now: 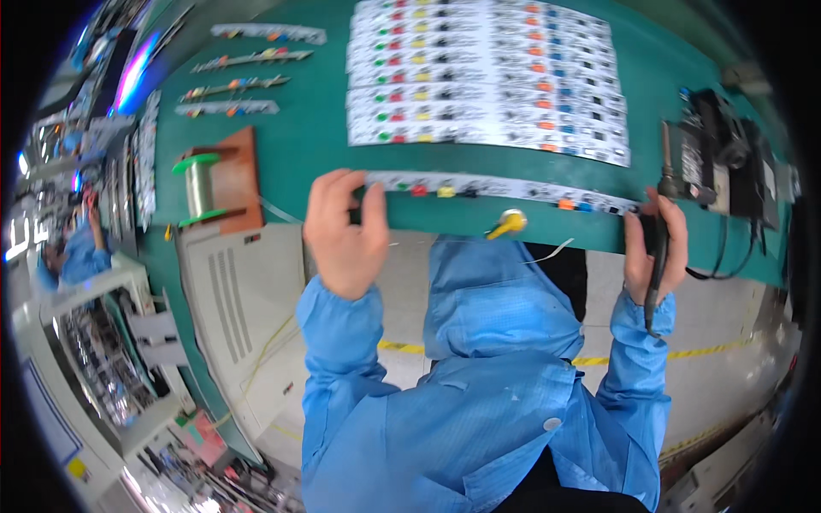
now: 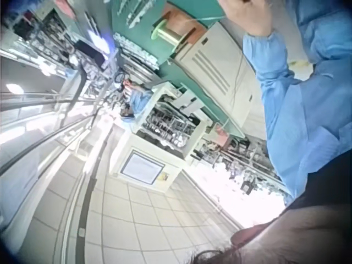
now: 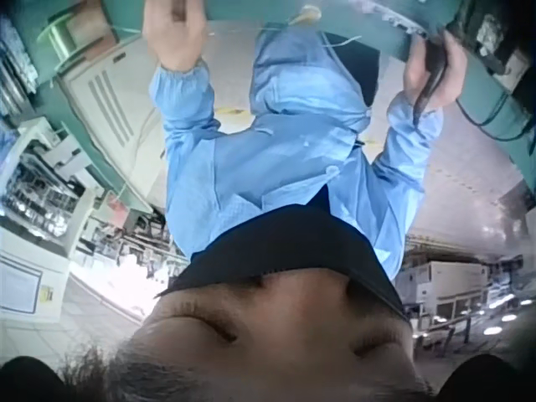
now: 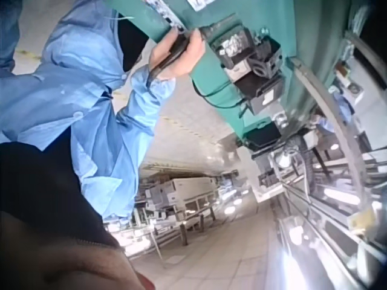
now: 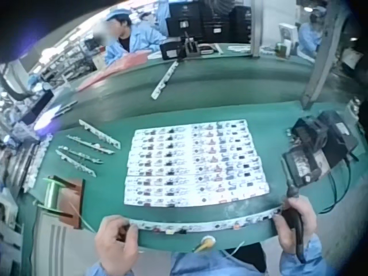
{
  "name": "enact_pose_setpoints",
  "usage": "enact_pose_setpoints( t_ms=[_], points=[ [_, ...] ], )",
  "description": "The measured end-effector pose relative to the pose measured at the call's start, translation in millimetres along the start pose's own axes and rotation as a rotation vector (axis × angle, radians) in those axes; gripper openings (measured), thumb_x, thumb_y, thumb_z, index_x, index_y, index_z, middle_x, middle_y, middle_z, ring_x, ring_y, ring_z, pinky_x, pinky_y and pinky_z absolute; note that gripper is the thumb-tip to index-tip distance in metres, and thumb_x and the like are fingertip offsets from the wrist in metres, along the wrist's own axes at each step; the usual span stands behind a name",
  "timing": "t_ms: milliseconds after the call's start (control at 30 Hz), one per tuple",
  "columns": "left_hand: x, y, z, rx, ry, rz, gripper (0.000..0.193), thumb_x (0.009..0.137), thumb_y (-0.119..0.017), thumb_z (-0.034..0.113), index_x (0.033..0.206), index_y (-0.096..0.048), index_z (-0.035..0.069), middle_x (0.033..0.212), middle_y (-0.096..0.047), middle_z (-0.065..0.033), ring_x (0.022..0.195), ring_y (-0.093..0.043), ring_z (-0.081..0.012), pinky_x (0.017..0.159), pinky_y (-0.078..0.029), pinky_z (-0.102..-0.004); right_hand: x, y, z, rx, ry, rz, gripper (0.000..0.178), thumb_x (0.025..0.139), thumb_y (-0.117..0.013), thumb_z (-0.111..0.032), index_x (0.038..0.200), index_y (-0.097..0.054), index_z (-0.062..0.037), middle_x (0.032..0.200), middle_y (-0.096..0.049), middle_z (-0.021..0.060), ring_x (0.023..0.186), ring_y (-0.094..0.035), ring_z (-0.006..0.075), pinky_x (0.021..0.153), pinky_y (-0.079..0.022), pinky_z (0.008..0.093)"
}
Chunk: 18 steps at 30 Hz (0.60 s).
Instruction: Soldering electronic components onto long white LED circuit boards at a manual assembly station.
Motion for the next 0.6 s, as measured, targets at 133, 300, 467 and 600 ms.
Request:
enact_pose_setpoints(
  t_ms=[133, 300, 467, 600],
  points=[
    [-9, 8, -5, -0.495, 0.42, -0.019, 0.01, 0.084, -0.061, 0.004, 0.09, -0.06, -0.004, 0.075, -0.064, -0.0075, 0.067, -0.06, -0.01, 0.057, -0.048, -0.0213, -3, 10, -5, 0.015, 0.138, 0.092, 0.047, 0.071, -0.062, 0.018, 0.113, -0.049, 0.0004, 0.102, -0.059, 0.0223, 0.092, -0.06, 0.0265, 0.084, -0.046, 0.0369],
    [7, 3, -10, -0.852, 0.402, -0.19, 0.021, 0.083, -0.058, -0.002, 0.104, -0.06, -0.007, 0.096, -0.064, -0.0165, 0.076, -0.063, -0.0151, 0.066, -0.053, -0.023, -6, 26, -12, -0.041, 0.211, 0.138, 0.056, 0.068, -0.059, 0.022, 0.115, -0.045, -0.0044, 0.094, -0.057, 0.0183, 0.085, -0.056, 0.0243, 0.079, -0.046, 0.0359],
    [13, -3, -15, -0.956, 0.351, -0.236, 0.02, 0.081, -0.059, -0.004, 0.102, -0.061, -0.005, 0.103, -0.061, -0.0184, 0.081, -0.062, -0.0162, 0.067, -0.053, -0.0229, -8, 30, -6, 0.082, 0.14, 0.114, 0.057, 0.067, -0.059, 0.022, 0.115, -0.045, -0.005, 0.096, -0.056, 0.0172, 0.088, -0.056, 0.0249, 0.079, -0.046, 0.0361],
    [15, -5, -12, -1.012, 0.276, -0.229, 0.019, 0.079, -0.06, -0.007, 0.097, -0.062, -0.005, 0.105, -0.058, -0.02, 0.077, -0.061, -0.0173, 0.068, -0.052, -0.0239, -7, 29, 0, 0.162, 0.098, 0.097, 0.057, 0.068, -0.06, 0.021, 0.116, -0.045, -0.005, 0.098, -0.056, 0.0179, 0.089, -0.056, 0.0256, 0.083, -0.045, 0.0367]
  ],
)
Point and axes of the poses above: each hand's wrist, its own x-axis towards the middle knuckle, its own y-axis out of the back of the hand, z = x × y, the point moved 5 cm from there along x, towards the middle knuckle
